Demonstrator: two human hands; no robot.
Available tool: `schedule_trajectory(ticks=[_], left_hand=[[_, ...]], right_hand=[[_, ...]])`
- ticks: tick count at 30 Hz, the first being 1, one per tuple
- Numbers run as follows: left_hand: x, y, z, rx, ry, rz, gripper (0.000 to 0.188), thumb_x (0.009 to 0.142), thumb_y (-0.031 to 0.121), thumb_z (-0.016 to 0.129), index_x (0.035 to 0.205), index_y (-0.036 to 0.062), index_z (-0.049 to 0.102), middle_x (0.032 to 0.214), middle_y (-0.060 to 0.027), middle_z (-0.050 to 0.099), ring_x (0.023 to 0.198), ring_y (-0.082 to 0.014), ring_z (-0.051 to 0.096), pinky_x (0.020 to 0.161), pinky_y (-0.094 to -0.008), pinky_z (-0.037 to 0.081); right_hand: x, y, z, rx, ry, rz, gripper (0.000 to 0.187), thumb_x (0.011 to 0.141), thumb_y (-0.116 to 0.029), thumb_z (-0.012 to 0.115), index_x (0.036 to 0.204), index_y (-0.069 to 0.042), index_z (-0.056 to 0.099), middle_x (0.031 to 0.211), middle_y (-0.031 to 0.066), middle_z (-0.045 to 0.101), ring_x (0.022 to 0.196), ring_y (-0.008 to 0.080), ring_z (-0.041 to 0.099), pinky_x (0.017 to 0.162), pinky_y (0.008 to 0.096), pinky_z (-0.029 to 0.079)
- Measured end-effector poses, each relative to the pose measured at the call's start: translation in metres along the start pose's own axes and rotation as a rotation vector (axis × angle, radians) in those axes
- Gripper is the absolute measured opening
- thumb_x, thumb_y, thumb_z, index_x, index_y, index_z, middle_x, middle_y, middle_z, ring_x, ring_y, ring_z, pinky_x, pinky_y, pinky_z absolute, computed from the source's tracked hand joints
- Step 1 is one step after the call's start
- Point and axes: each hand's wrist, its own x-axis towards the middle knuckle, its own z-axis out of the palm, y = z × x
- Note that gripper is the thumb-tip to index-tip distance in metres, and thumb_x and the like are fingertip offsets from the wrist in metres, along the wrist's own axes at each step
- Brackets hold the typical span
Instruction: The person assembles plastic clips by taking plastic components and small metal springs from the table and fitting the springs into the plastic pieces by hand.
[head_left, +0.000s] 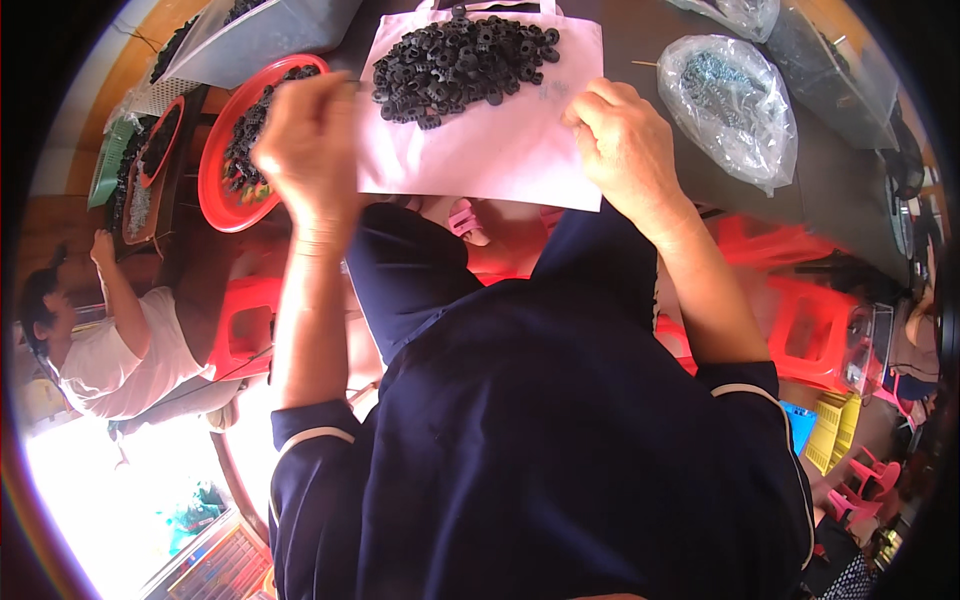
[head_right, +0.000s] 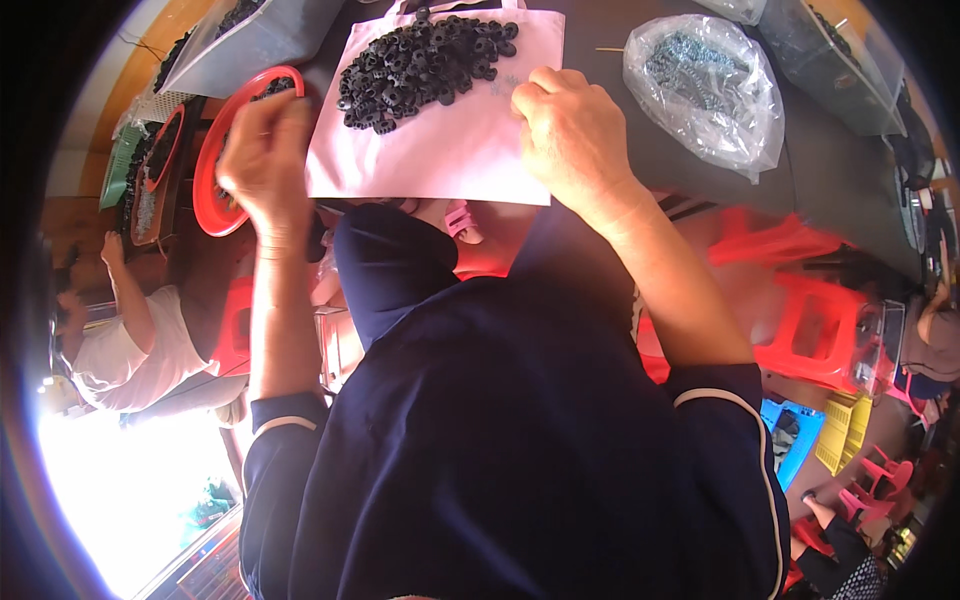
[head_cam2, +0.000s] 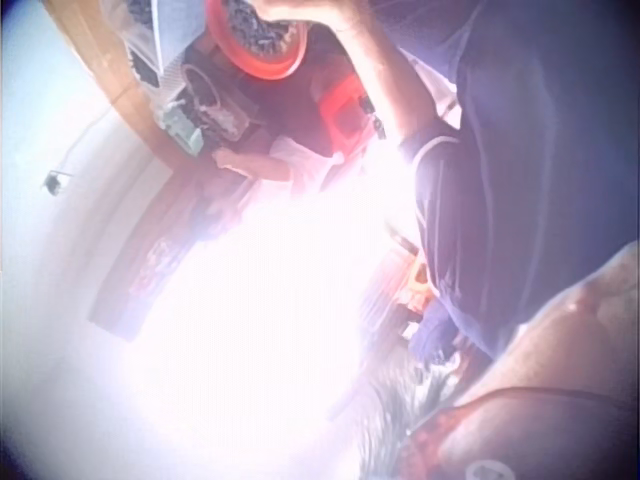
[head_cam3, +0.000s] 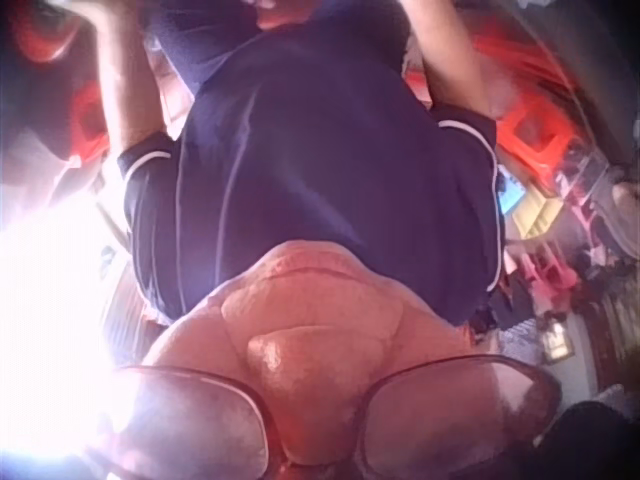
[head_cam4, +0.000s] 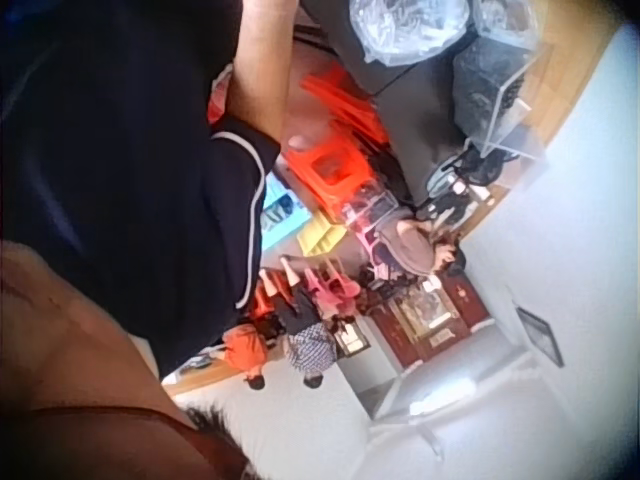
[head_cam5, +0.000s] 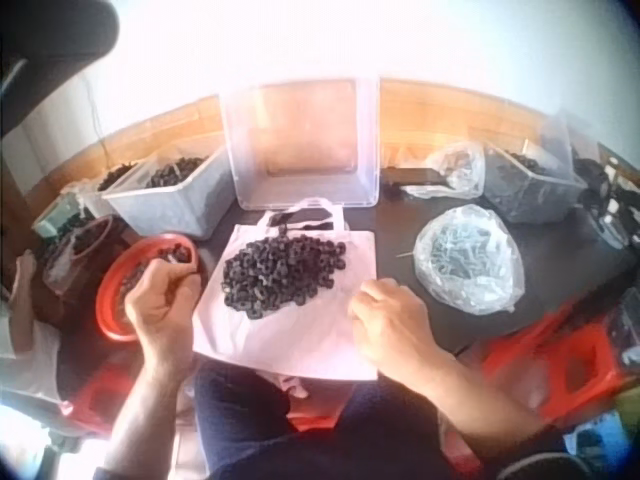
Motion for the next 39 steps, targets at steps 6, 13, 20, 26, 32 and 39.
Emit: schedule_trajectory(ticks=[6,13,20,26,32,39], left_hand=[[0.042,-0.043,-0.027,0.332,-0.018,0.088,0.015,0.081,0.004,0.072,0.096,0.0051,0.073,0.088,-0.0090,0.067,0.071,-0.0250,0.063,0.066,-0.0343,0.051],[-0.015,0.020,0.010,-0.204,-0.182,-0.038,0.011,0.083,-0.001,0.072,0.095,0.0012,0.071,0.080,-0.0045,0.064,0.066,-0.0098,0.052,0.060,-0.0238,0.043],[-0.032,0.044,0.037,-0.453,-0.345,-0.133,0.011,0.079,-0.004,0.070,0.090,0.0000,0.069,0.079,-0.0106,0.064,0.067,-0.0221,0.064,0.058,-0.0312,0.051],[-0.036,0.045,0.043,-0.467,-0.394,-0.190,0.011,0.082,-0.005,0.068,0.093,-0.0038,0.069,0.075,-0.0044,0.061,0.067,-0.0095,0.057,0.061,-0.0237,0.046],[-0.027,0.057,0.042,-0.527,-0.417,-0.310,0.012,0.085,0.000,0.069,0.096,-0.0019,0.072,0.077,-0.0024,0.064,0.067,-0.0087,0.056,0.060,-0.0229,0.045],[-0.030,0.076,0.046,-1.142,-0.423,-0.975,0.023,0.091,0.010,0.071,0.110,-0.0037,0.070,0.080,-0.0063,0.066,0.065,-0.0091,0.056,0.056,-0.0217,0.043]], right_hand=[[0.060,0.037,0.011,-0.010,-0.102,0.173,0.016,0.083,-0.007,0.060,0.096,-0.010,0.070,0.094,0.0088,0.072,0.086,0.0321,0.069,0.075,0.0445,0.054],[0.090,0.057,0.037,-0.202,-0.368,0.159,0.031,0.083,-0.007,0.061,0.111,-0.018,0.071,0.102,0.0093,0.064,0.102,0.0323,0.064,0.086,0.0448,0.051],[0.088,0.064,0.032,-0.171,-0.378,0.139,0.017,0.081,-0.012,0.066,0.098,-0.007,0.064,0.097,0.0110,0.063,0.099,0.0345,0.063,0.083,0.0470,0.047],[0.085,0.065,0.031,-0.092,-0.302,0.179,0.017,0.079,-0.014,0.068,0.088,-0.005,0.058,0.091,0.0104,0.063,0.093,0.0356,0.063,0.077,0.0471,0.046],[0.086,0.048,0.002,-0.013,-0.310,0.121,0.018,0.077,-0.017,0.068,0.091,-0.005,0.067,0.089,0.0126,0.067,0.085,0.0344,0.067,0.074,0.0466,0.050],[0.028,-0.028,-0.006,0.768,-0.037,0.313,0.016,0.074,-0.010,0.072,0.085,-0.001,0.063,0.072,0.0109,0.064,0.062,0.0228,0.063,0.059,0.0337,0.049]])
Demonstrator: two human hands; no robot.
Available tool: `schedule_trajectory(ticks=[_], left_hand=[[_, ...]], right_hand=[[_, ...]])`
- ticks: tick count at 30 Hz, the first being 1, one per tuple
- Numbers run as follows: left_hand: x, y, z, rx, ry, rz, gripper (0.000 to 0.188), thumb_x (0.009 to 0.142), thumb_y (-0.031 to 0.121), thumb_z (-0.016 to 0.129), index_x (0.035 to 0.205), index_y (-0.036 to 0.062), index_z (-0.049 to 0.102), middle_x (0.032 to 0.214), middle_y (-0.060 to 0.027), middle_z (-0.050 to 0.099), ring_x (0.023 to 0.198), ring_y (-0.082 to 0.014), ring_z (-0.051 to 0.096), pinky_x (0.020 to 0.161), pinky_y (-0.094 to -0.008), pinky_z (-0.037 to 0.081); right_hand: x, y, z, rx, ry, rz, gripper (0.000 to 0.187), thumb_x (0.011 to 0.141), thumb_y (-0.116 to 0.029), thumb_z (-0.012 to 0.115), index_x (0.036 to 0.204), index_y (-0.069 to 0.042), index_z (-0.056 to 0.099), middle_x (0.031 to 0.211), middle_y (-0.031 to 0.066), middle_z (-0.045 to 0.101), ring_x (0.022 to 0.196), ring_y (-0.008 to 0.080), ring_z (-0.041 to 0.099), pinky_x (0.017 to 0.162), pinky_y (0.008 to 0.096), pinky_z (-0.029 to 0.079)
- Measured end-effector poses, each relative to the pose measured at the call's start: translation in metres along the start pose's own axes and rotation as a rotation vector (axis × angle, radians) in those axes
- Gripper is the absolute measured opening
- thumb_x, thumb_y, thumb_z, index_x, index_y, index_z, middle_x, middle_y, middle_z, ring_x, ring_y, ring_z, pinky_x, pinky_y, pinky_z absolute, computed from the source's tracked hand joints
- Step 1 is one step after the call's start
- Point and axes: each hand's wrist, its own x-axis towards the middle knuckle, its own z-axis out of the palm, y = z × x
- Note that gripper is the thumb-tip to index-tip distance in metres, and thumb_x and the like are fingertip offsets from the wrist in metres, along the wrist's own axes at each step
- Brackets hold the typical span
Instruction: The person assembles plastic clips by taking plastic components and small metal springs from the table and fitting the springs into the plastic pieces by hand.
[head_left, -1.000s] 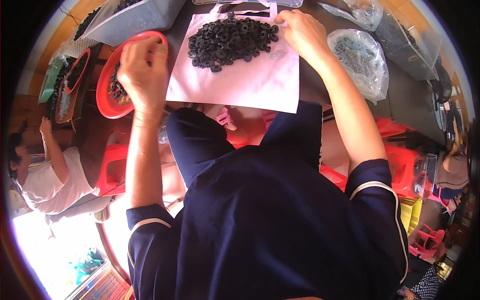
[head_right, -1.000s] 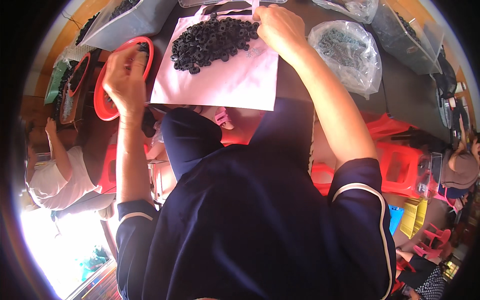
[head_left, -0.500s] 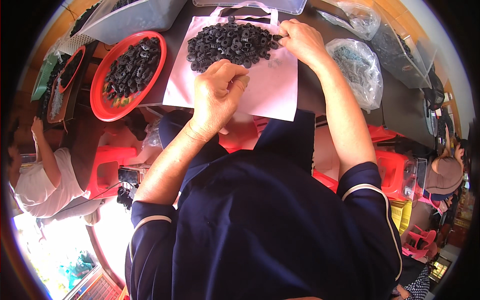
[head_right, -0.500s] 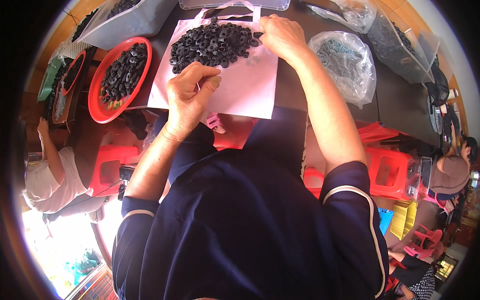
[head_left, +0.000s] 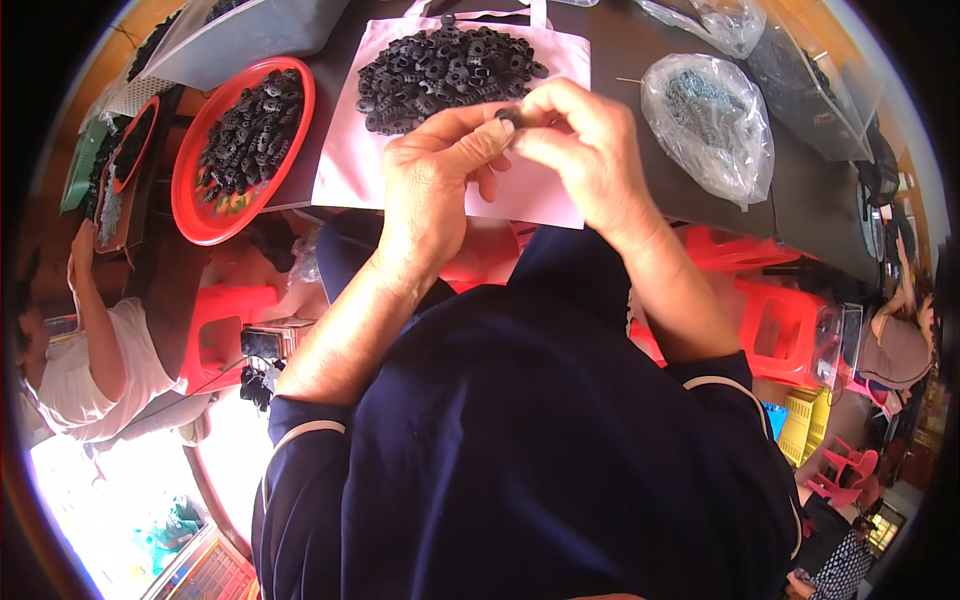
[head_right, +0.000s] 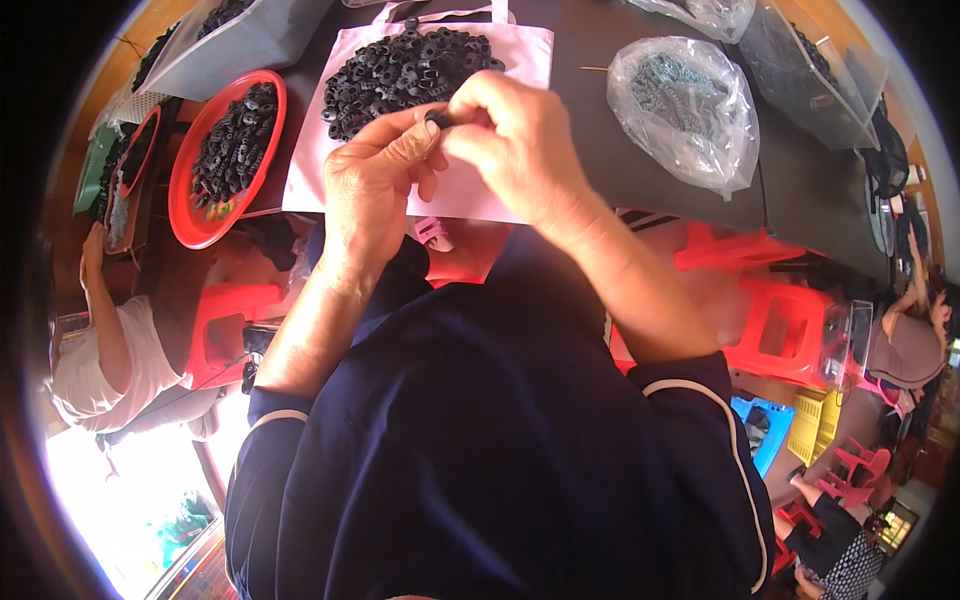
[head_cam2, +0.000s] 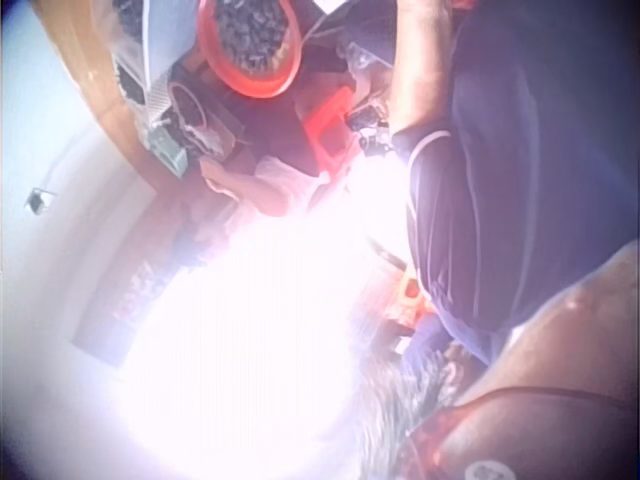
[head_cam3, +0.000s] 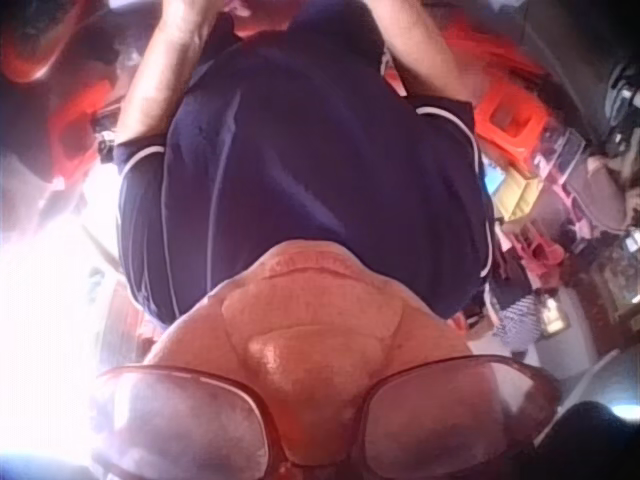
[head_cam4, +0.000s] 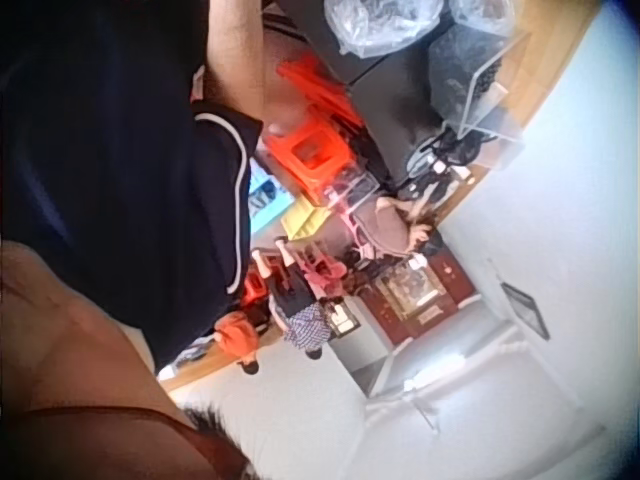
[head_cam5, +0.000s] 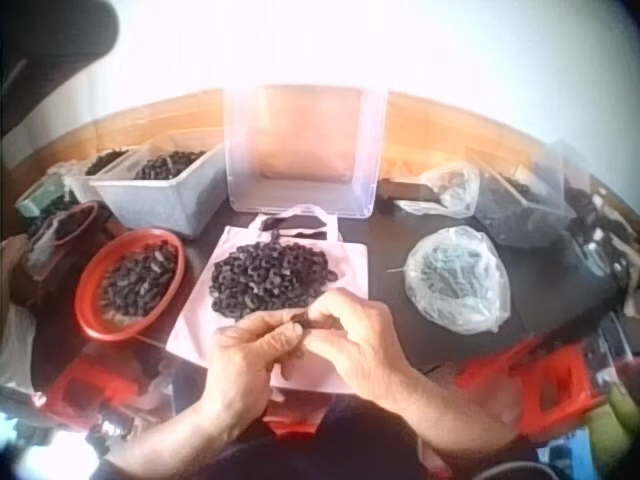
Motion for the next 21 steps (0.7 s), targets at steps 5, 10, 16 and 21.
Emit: schedule_trajectory(ticks=[5,10,16,21], left_hand=[[-0.009,-0.007,-0.001,-0.097,0.079,-0.050,0.014,0.092,0.008,0.069,0.100,-0.0034,0.069,0.080,-0.0061,0.067,0.066,-0.0097,0.059,0.055,-0.0217,0.045],[-0.007,-0.002,-0.013,0.085,0.138,0.071,0.012,0.091,0.008,0.069,0.095,-0.0035,0.068,0.081,-0.0083,0.070,0.056,-0.0079,0.053,0.052,-0.0213,0.043],[-0.008,-0.002,-0.018,0.203,0.161,0.075,0.013,0.088,0.009,0.073,0.096,-0.0005,0.071,0.075,-0.0037,0.065,0.054,-0.0060,0.049,0.052,-0.0208,0.040],[-0.008,-0.004,-0.020,0.208,0.148,0.066,0.014,0.087,0.009,0.074,0.097,0.0002,0.072,0.071,-0.0010,0.063,0.054,-0.0052,0.048,0.051,-0.0207,0.039]], right_hand=[[-0.021,0.001,0.021,-0.028,0.085,-0.044,0.015,0.075,-0.010,0.071,0.084,-0.003,0.060,0.078,0.0100,0.064,0.067,0.0276,0.066,0.061,0.0355,0.051],[0.000,0.016,-0.011,-0.511,0.098,-0.286,0.008,0.075,-0.011,0.072,0.080,-0.014,0.067,0.080,0.0038,0.064,0.077,0.0278,0.064,0.070,0.0396,0.048],[0.009,0.043,-0.025,-0.869,-0.017,-0.322,0.011,0.076,-0.012,0.072,0.086,-0.017,0.073,0.089,-0.0003,0.062,0.094,0.0235,0.060,0.080,0.0407,0.043],[0.006,0.046,-0.018,-0.883,-0.035,-0.331,0.013,0.076,-0.018,0.076,0.088,-0.018,0.074,0.093,-0.0006,0.062,0.097,0.0226,0.058,0.082,0.0416,0.041]])
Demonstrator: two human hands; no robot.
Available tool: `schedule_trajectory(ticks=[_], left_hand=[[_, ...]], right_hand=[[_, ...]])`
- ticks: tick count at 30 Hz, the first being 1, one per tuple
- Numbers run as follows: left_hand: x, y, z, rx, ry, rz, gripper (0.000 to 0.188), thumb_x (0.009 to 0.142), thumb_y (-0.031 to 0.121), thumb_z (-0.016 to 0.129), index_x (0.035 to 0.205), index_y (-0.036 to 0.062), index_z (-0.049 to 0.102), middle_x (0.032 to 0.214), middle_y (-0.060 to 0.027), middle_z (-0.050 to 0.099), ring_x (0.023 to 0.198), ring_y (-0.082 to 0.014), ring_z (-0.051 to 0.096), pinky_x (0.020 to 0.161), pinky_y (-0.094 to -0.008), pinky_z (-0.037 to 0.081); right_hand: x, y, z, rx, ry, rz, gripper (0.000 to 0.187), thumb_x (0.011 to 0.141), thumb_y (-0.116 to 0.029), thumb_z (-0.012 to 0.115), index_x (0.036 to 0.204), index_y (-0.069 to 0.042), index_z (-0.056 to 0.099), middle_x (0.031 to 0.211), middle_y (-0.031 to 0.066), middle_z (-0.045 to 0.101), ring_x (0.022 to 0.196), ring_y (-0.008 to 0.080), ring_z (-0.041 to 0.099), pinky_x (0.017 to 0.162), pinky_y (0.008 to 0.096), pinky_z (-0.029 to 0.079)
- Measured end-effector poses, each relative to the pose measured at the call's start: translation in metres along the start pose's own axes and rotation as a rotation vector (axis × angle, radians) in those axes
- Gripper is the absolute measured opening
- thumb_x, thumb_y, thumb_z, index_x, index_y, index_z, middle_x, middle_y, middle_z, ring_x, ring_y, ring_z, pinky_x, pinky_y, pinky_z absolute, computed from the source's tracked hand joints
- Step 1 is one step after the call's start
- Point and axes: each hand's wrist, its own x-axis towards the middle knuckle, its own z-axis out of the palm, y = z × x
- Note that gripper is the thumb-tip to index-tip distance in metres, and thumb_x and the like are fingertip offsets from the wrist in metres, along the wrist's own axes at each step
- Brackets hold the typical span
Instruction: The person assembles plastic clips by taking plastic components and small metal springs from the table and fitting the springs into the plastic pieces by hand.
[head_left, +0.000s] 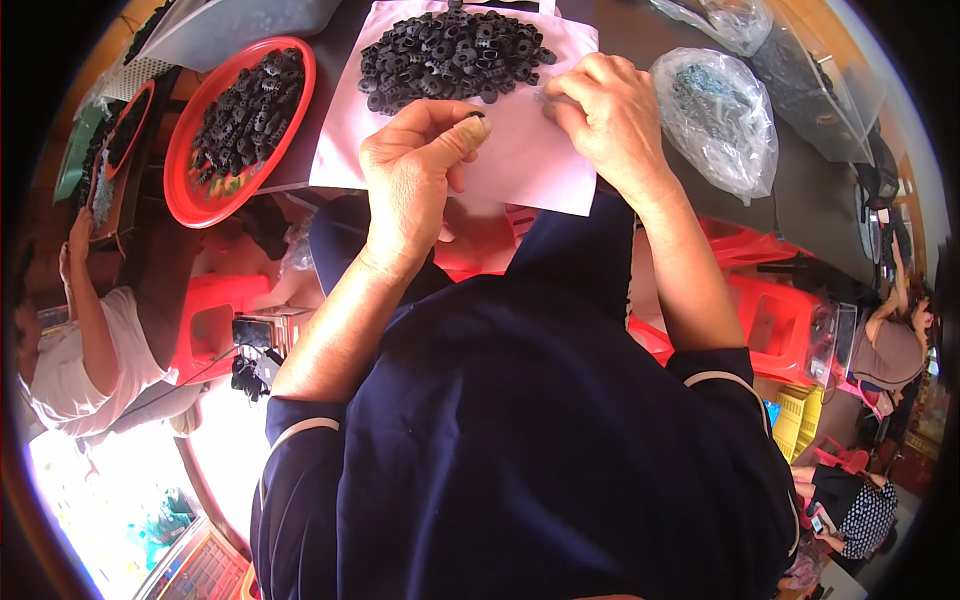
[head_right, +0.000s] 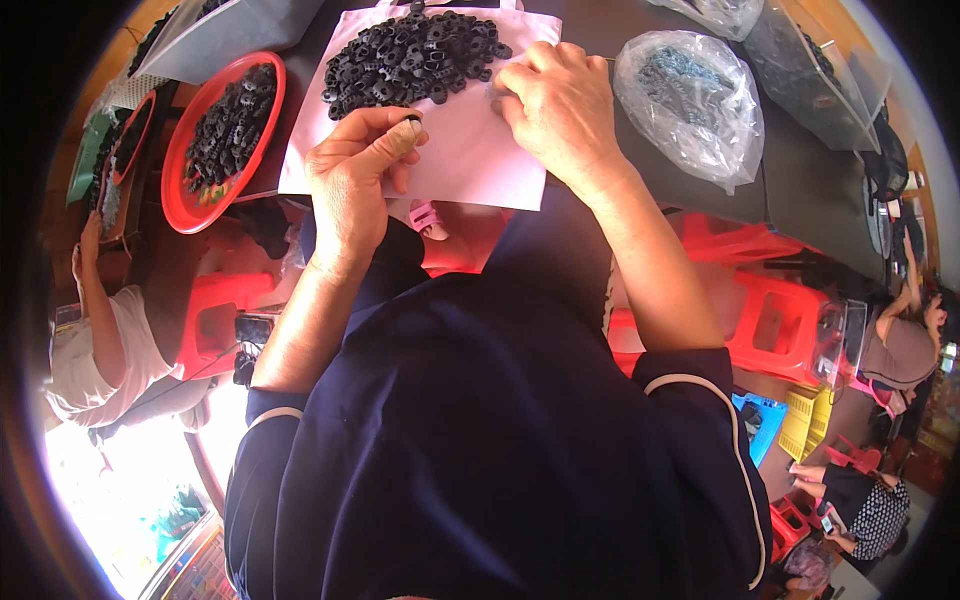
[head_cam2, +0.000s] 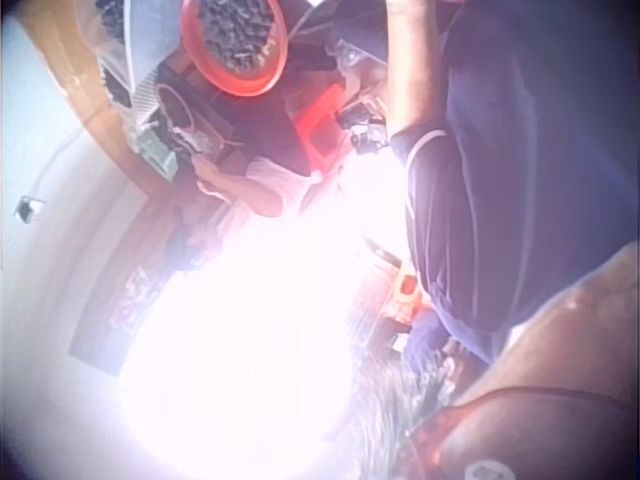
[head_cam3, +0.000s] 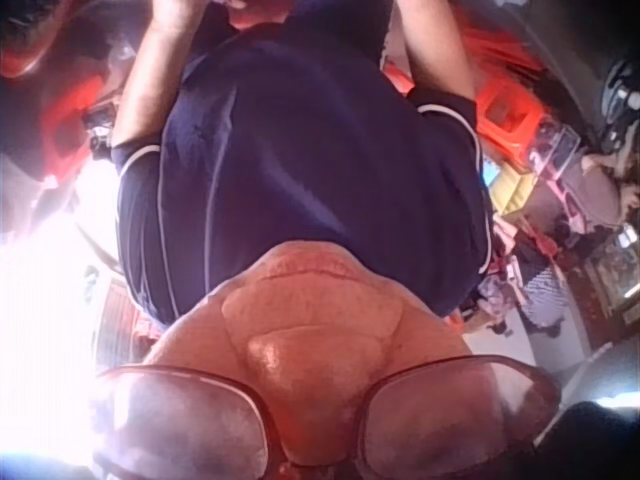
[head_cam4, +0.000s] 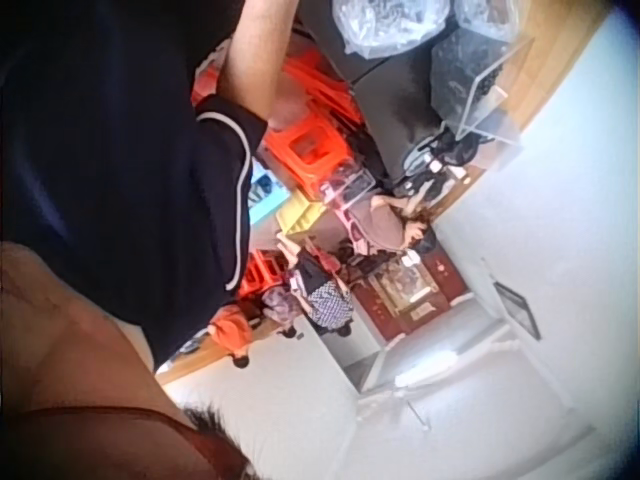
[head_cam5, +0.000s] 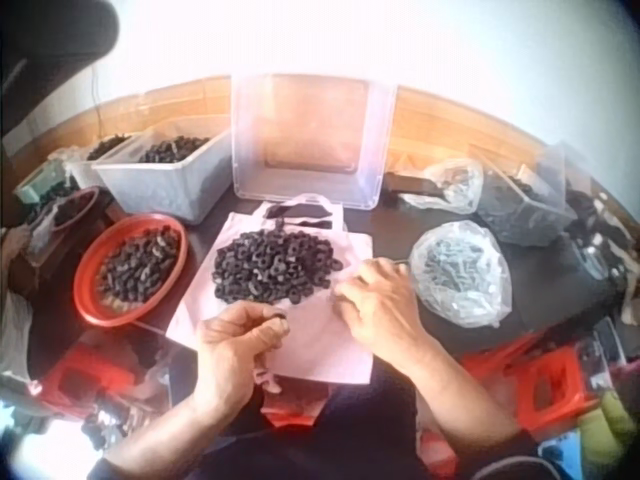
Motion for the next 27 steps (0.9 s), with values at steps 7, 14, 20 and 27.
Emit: schedule_trajectory(ticks=[7,14,20,27], left_hand=[[-0.0032,-0.0008,-0.0022,0.047,-0.056,0.013,0.013,0.090,0.006,0.071,0.101,-0.0015,0.070,0.085,-0.0059,0.070,0.062,-0.0056,0.052,0.055,-0.0186,0.040],[-0.0036,-0.0026,-0.0038,0.067,-0.047,-0.002,0.013,0.090,0.005,0.071,0.101,-0.0014,0.070,0.084,-0.0053,0.070,0.064,-0.0057,0.055,0.055,-0.0191,0.041],[-0.0046,-0.0035,-0.0014,0.095,-0.050,0.030,0.013,0.090,0.006,0.071,0.101,-0.0014,0.071,0.084,-0.0052,0.071,0.063,-0.0052,0.054,0.055,-0.0188,0.041],[-0.0059,-0.0030,-0.0030,0.114,-0.061,0.036,0.014,0.090,0.005,0.070,0.102,-0.0017,0.070,0.084,-0.0053,0.070,0.062,-0.0048,0.054,0.055,-0.0186,0.042]], right_hand=[[0.0032,-0.0005,0.0025,0.068,-0.012,-0.014,0.010,0.076,-0.018,0.076,0.085,-0.017,0.072,0.091,-0.0010,0.062,0.096,0.0226,0.058,0.081,0.0405,0.040],[0.0037,-0.0003,0.0019,0.084,0.006,-0.023,0.010,0.076,-0.011,0.074,0.085,-0.017,0.071,0.094,-0.0019,0.061,0.097,0.0222,0.059,0.081,0.0399,0.040],[0.0045,-0.0069,0.0045,0.092,0.017,-0.045,0.016,0.076,-0.011,0.074,0.090,-0.018,0.073,0.095,-0.0022,0.061,0.099,0.0219,0.059,0.083,0.0403,0.041],[0.0089,-0.0050,0.0065,0.071,-0.018,-0.028,0.012,0.079,-0.015,0.074,0.091,-0.017,0.073,0.093,-0.0028,0.061,0.100,0.0214,0.058,0.082,0.0405,0.040]])
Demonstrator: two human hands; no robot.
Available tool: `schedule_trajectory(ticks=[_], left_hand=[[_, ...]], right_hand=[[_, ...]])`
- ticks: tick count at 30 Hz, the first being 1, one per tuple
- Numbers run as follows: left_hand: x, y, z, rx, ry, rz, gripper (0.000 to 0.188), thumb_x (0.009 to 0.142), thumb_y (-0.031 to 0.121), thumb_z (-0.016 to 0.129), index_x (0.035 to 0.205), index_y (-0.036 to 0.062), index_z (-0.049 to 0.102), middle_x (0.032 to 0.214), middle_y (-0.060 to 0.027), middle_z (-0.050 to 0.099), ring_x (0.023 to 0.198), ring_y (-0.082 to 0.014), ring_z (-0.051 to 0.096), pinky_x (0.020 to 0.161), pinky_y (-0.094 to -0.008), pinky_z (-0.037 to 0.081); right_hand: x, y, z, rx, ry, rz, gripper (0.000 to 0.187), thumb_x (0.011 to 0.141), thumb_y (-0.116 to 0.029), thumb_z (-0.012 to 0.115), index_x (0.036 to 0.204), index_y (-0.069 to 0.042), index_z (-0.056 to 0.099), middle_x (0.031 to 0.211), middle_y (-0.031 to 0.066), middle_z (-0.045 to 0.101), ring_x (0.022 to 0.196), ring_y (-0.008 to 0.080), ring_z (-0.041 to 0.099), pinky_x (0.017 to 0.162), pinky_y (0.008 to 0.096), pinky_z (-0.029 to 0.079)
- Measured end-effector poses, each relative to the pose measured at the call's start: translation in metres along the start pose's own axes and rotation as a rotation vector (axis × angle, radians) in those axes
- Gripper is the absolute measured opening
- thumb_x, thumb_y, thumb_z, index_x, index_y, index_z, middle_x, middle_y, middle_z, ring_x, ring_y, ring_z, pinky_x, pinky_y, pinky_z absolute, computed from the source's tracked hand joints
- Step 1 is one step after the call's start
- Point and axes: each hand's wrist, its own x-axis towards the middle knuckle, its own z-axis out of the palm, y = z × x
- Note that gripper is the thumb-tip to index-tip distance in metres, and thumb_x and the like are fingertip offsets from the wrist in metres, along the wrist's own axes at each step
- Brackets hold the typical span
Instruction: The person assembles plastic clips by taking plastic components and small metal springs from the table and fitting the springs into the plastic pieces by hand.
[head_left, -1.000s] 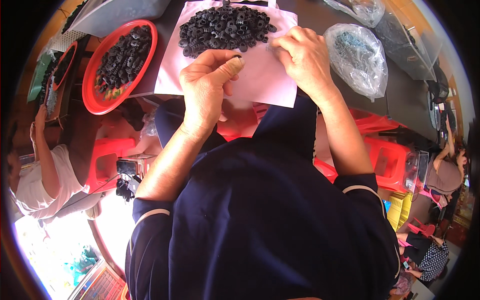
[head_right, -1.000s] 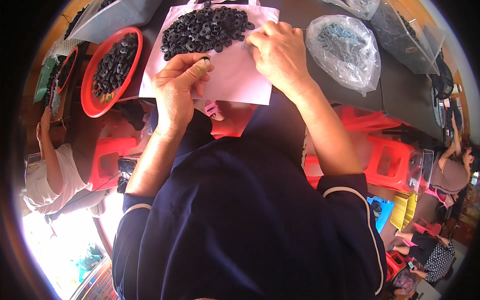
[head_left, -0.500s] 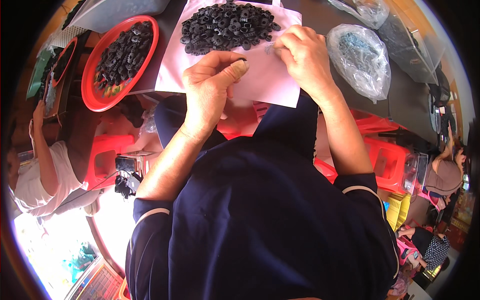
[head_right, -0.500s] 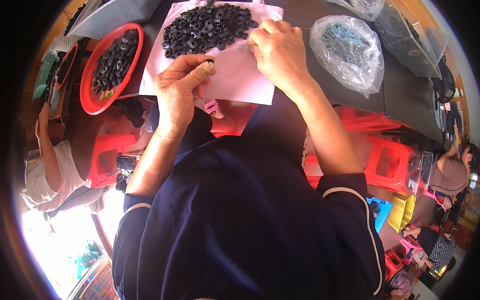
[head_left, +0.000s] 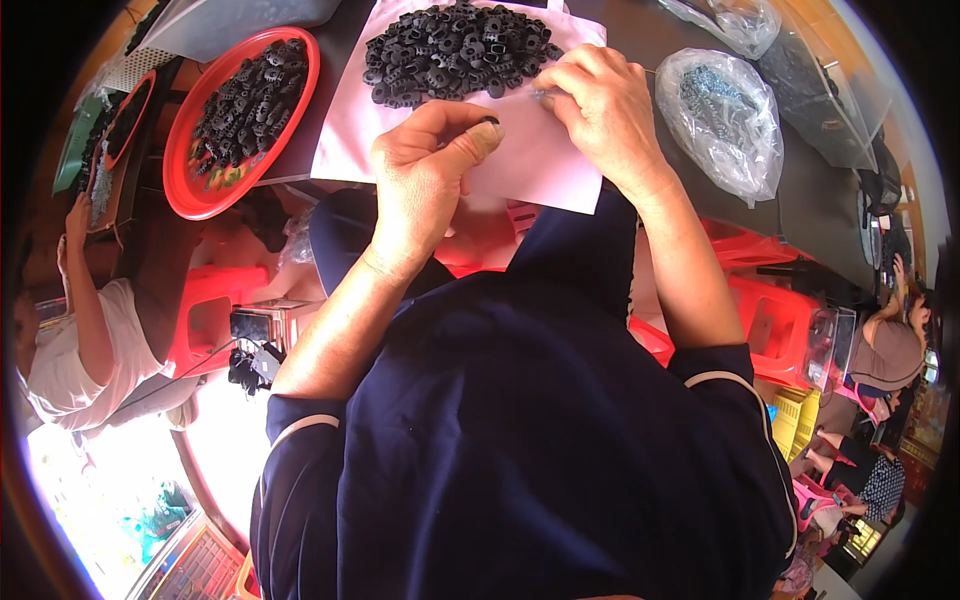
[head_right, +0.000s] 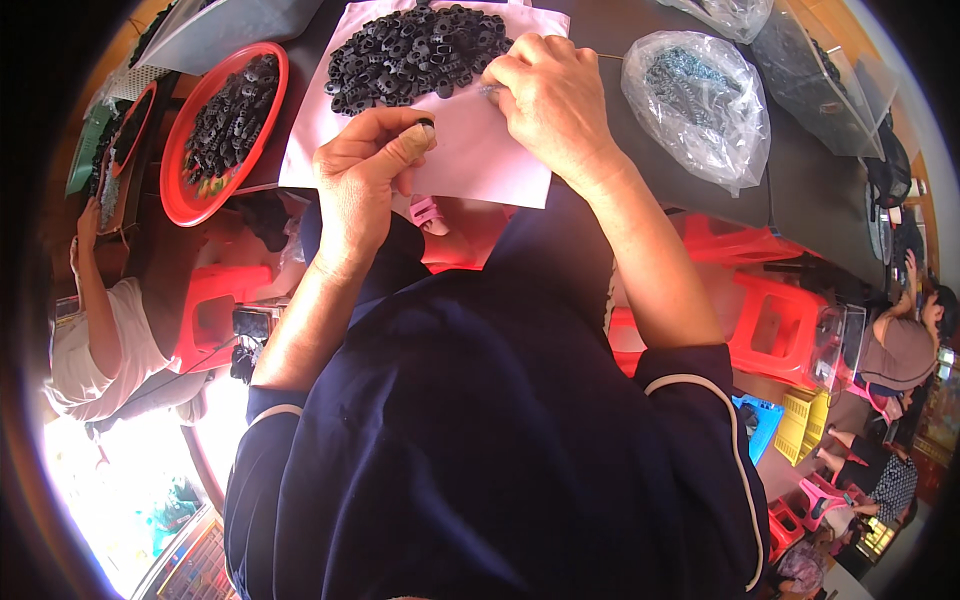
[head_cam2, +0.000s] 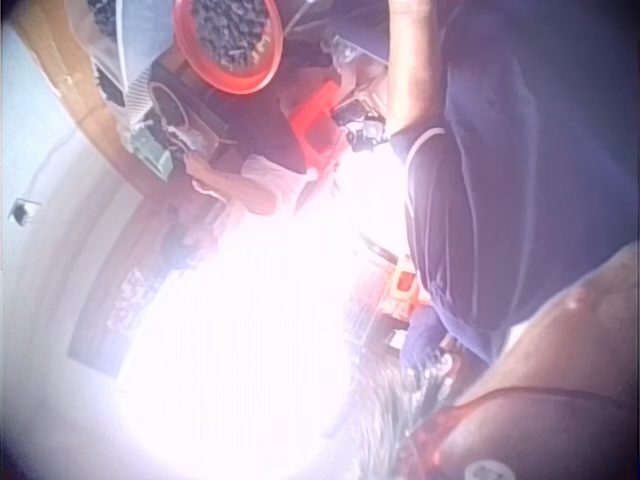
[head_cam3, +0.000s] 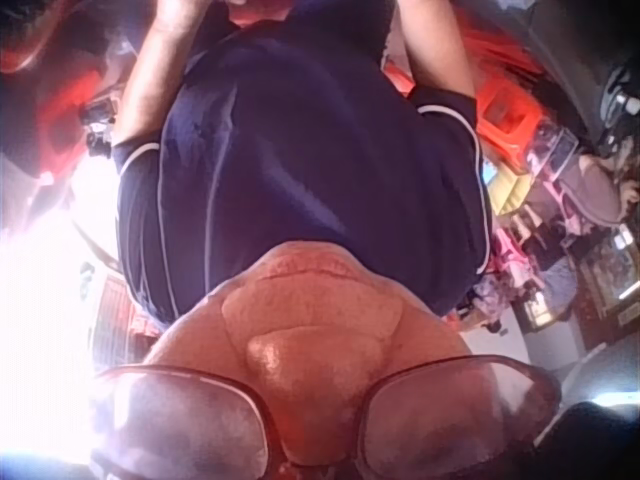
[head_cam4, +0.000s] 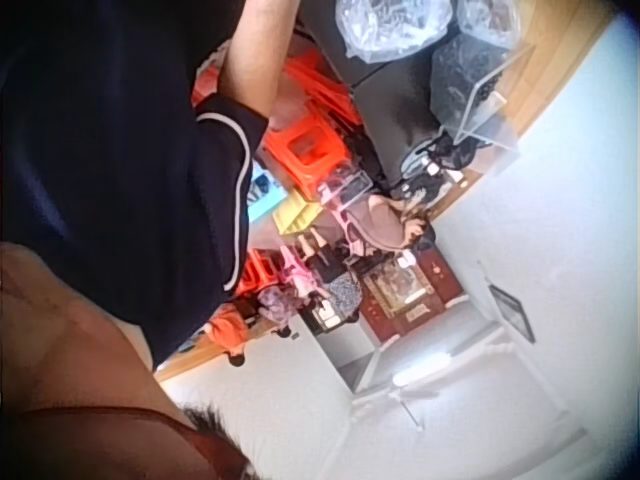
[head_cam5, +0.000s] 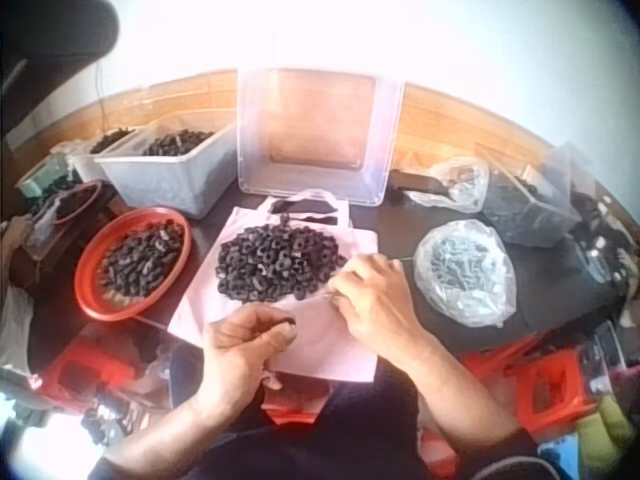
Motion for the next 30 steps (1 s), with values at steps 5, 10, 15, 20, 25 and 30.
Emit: schedule_trajectory(ticks=[5,10,15,20,25,30], left_hand=[[0.001,-0.002,0.000,-0.001,0.004,0.003,0.014,0.090,0.005,0.070,0.102,-0.0016,0.070,0.084,-0.0054,0.070,0.061,-0.0047,0.054,0.055,-0.0186,0.042],[0.002,-0.003,0.002,-0.026,0.018,0.028,0.015,0.087,0.009,0.073,0.099,0.0008,0.072,0.075,0.0003,0.065,0.056,-0.0043,0.050,0.051,-0.0202,0.040],[0.005,-0.001,0.000,-0.015,0.018,-0.016,0.016,0.087,0.008,0.073,0.100,0.0006,0.072,0.074,-0.0008,0.065,0.056,-0.0046,0.050,0.051,-0.0200,0.040],[0.007,-0.001,-0.001,-0.079,0.012,-0.026,0.017,0.087,0.008,0.072,0.102,-0.0006,0.072,0.073,-0.0016,0.064,0.056,-0.0050,0.050,0.051,-0.0198,0.041],[0.005,0.001,-0.003,-0.061,-0.037,-0.001,0.017,0.092,0.004,0.068,0.107,-0.0025,0.069,0.085,-0.0054,0.071,0.067,-0.0056,0.057,0.057,-0.0188,0.044],[0.005,0.002,-0.001,-0.044,-0.016,0.034,0.015,0.088,0.004,0.069,0.102,-0.0023,0.070,0.078,-0.0027,0.067,0.062,-0.0048,0.054,0.054,-0.0195,0.042]], right_hand=[[0.000,0.000,-0.006,0.215,0.079,0.076,0.010,0.082,-0.016,0.073,0.092,-0.014,0.074,0.090,-0.0001,0.064,0.094,0.0218,0.061,0.083,0.0374,0.043],[0.002,-0.002,-0.009,0.289,0.097,0.126,0.012,0.085,-0.013,0.073,0.095,-0.007,0.074,0.093,0.0045,0.068,0.091,0.0222,0.063,0.082,0.0334,0.049],[0.004,-0.016,-0.015,0.592,0.118,0.196,0.009,0.084,-0.016,0.073,0.090,-0.010,0.074,0.080,0.0033,0.064,0.081,0.0218,0.062,0.074,0.0348,0.047],[0.004,-0.035,-0.017,0.631,0.115,0.101,0.009,0.083,-0.013,0.074,0.089,-0.008,0.072,0.079,0.0055,0.063,0.078,0.0227,0.062,0.070,0.0343,0.049],[0.008,-0.041,-0.016,0.585,0.077,0.082,0.006,0.082,-0.013,0.073,0.085,-0.009,0.072,0.077,0.0040,0.061,0.078,0.0235,0.061,0.069,0.0384,0.047],[0.006,-0.046,-0.022,0.338,0.151,-0.089,0.009,0.079,-0.011,0.073,0.088,-0.009,0.070,0.081,0.0017,0.060,0.082,0.0229,0.061,0.069,0.0394,0.043]])
